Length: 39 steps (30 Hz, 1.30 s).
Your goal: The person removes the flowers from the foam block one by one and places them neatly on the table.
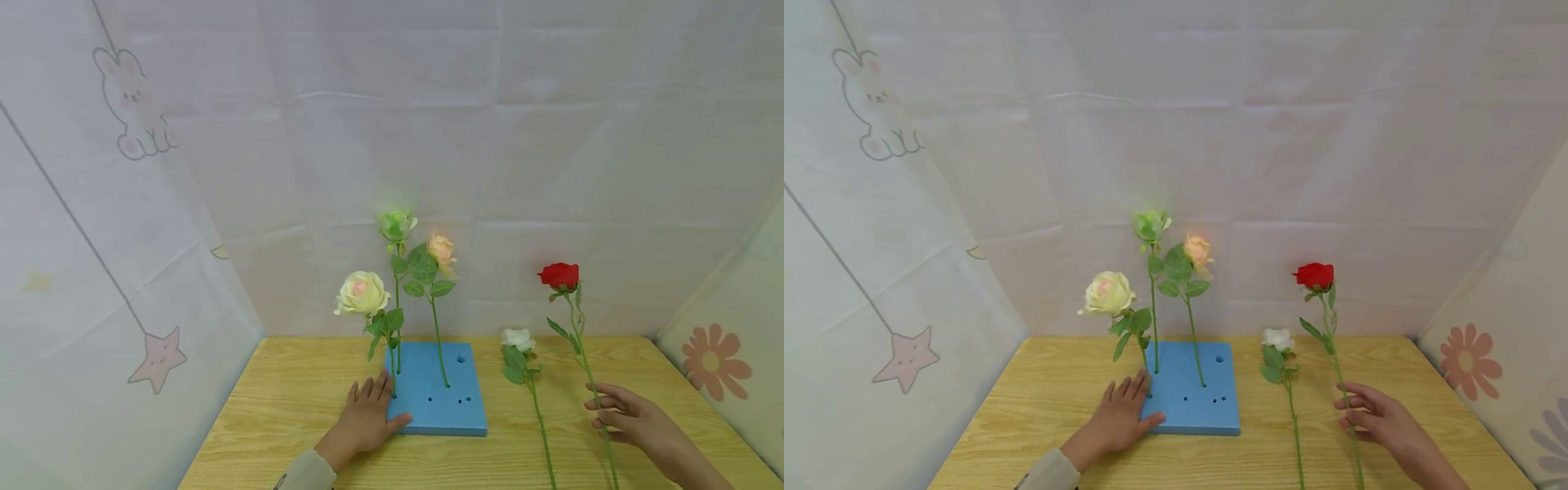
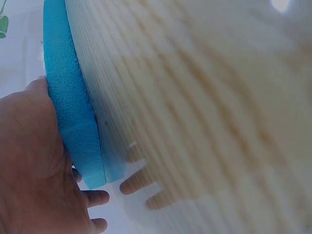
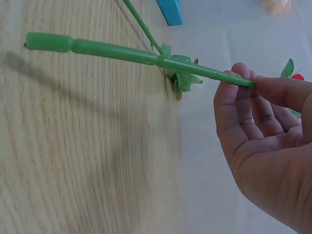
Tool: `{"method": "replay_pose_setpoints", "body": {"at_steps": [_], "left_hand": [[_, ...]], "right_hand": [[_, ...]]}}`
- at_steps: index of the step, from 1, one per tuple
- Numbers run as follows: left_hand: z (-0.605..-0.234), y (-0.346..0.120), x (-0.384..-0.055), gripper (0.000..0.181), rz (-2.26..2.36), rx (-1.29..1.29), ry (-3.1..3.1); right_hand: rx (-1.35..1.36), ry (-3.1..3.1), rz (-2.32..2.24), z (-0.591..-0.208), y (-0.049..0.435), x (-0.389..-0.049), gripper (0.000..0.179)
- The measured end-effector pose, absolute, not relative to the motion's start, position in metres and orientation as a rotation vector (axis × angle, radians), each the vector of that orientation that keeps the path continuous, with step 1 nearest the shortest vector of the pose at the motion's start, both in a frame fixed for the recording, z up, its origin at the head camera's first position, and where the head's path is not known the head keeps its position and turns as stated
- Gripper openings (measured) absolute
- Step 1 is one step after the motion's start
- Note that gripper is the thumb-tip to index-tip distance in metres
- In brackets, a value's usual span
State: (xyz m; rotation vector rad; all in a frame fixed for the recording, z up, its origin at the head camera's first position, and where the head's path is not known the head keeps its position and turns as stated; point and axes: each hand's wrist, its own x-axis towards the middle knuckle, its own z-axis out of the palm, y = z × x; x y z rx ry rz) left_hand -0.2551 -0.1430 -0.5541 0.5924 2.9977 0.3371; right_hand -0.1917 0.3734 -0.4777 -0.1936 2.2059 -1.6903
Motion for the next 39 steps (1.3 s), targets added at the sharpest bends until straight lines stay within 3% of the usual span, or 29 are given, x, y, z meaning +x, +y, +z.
{"method": "replay_pose_setpoints", "body": {"at_steps": [23, 39], "left_hand": [[-0.552, -0.143, -0.254, 0.097, 0.349, 0.598, 2.990], [-0.553, -0.143, -0.255, 0.097, 0.355, 0.600, 2.993]], "right_hand": [[-0.118, 2.114, -1.660, -0.499, 0.397, -0.196, 0.079], [-0.151, 1.998, -1.712, -0.513, 0.405, -0.197, 0.068]]}}
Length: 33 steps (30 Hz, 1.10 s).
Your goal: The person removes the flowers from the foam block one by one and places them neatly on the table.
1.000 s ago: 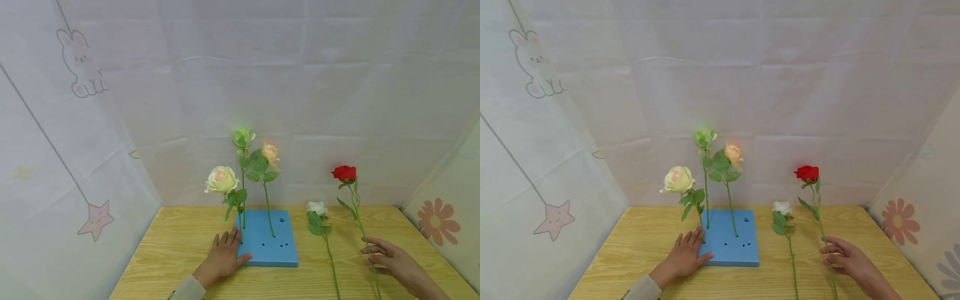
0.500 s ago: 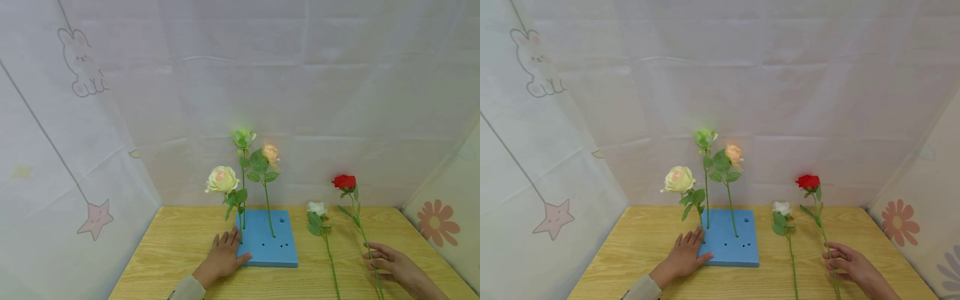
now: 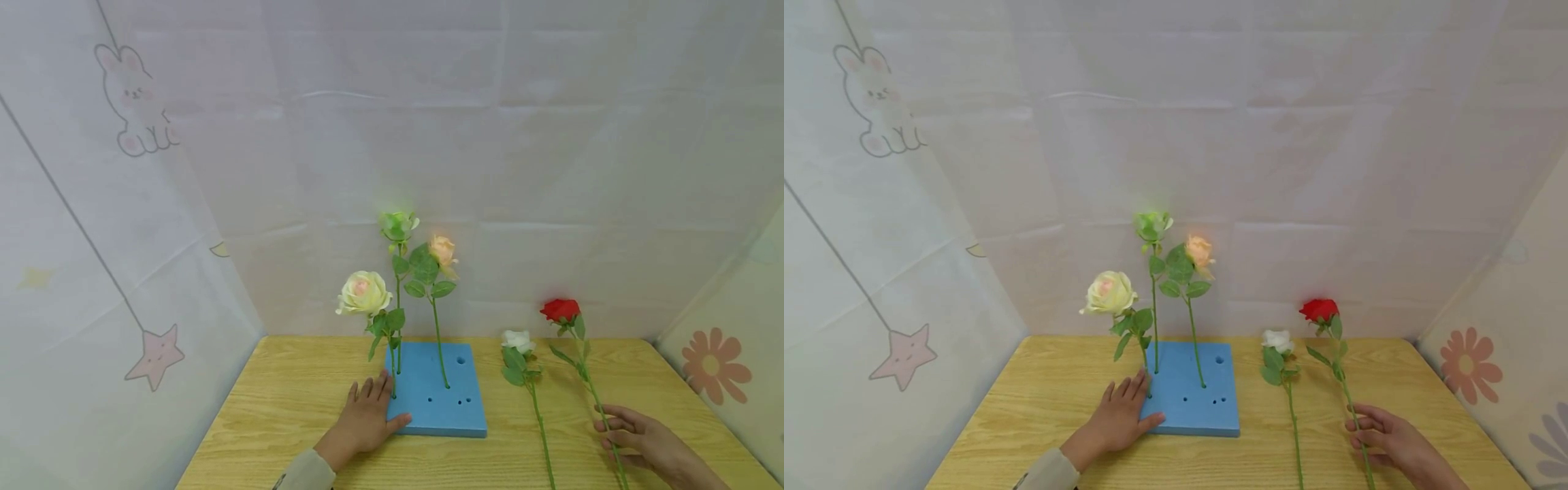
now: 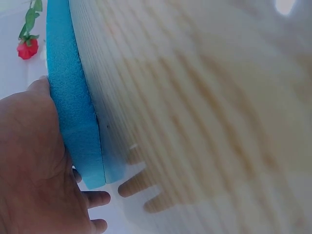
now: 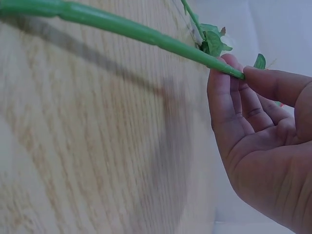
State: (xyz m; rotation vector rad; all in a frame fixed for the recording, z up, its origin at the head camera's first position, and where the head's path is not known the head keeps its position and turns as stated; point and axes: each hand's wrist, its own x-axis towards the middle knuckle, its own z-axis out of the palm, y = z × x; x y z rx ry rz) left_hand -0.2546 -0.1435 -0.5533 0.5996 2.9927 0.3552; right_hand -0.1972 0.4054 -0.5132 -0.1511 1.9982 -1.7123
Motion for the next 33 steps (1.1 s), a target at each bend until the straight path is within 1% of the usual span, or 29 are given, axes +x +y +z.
{"method": "replay_pose_setpoints", "body": {"at_steps": [8, 17, 24, 30, 33], "left_hand": [[-0.545, -0.142, -0.248, 0.095, 0.398, 0.631, 2.987], [-0.539, -0.140, -0.248, 0.094, 0.386, 0.602, 2.965], [-0.540, -0.140, -0.248, 0.094, 0.386, 0.592, 2.967], [-0.540, -0.141, -0.248, 0.095, 0.389, 0.593, 2.963], [-0.542, -0.141, -0.249, 0.095, 0.393, 0.597, 2.966]], "right_hand": [[-0.187, 1.961, -1.712, -0.518, 0.409, -0.196, 0.066], [-0.226, 1.775, -1.805, -0.526, 0.415, -0.199, 0.054], [-0.234, 1.695, -1.834, -0.531, 0.418, -0.198, 0.053], [-0.267, 1.548, -1.885, -0.535, 0.419, -0.199, 0.040], [-0.275, 1.520, -1.896, -0.536, 0.419, -0.199, 0.038]]}}
